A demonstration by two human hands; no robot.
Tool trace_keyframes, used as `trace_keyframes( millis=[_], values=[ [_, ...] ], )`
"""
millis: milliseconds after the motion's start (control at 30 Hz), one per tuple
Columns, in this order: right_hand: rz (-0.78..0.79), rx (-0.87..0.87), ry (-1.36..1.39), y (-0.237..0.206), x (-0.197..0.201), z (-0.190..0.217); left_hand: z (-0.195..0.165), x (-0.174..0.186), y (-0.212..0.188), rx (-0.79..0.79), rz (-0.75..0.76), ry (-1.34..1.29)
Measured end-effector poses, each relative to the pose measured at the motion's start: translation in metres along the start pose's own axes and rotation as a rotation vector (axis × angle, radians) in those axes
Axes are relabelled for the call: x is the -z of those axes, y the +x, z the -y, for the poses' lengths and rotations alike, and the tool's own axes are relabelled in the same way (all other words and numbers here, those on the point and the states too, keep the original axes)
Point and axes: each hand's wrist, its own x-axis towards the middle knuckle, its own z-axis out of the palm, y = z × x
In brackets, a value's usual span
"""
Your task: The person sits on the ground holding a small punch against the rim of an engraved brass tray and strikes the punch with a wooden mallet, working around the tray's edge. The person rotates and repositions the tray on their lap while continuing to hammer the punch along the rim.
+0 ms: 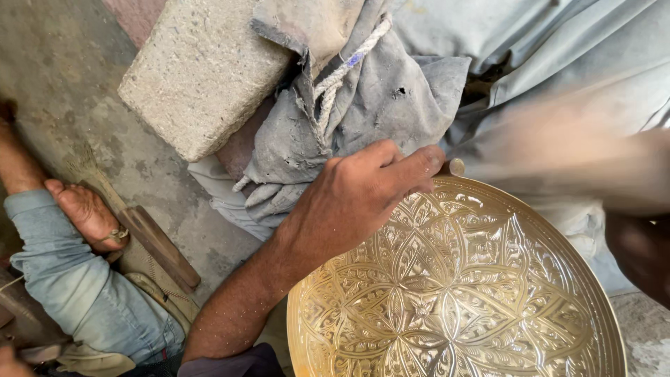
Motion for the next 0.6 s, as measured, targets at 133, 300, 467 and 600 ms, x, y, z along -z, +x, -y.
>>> trace_keyframes(
  millis=[133, 300, 467, 600],
  values=[
    [-0.003, 0.013, -0.001, 0.004, 0.0, -0.001, -0.003, 0.007, 0.0, 0.044, 0.004, -0.04],
    [-0.005, 0.014, -0.005, 0.01, -0.002, 0.001, -0.005, 0.011, 0.0, 0.034, -0.003, -0.052],
    [-0.003, 0.021, -0.012, 0.013, -0.003, 0.006, -0.005, 0.014, -0.002, 0.081, -0.029, -0.115],
    [0.001, 0.026, -0.006, 0.017, -0.001, 0.008, -0.006, 0.013, -0.004, 0.086, 0.0, -0.069]
  ],
)
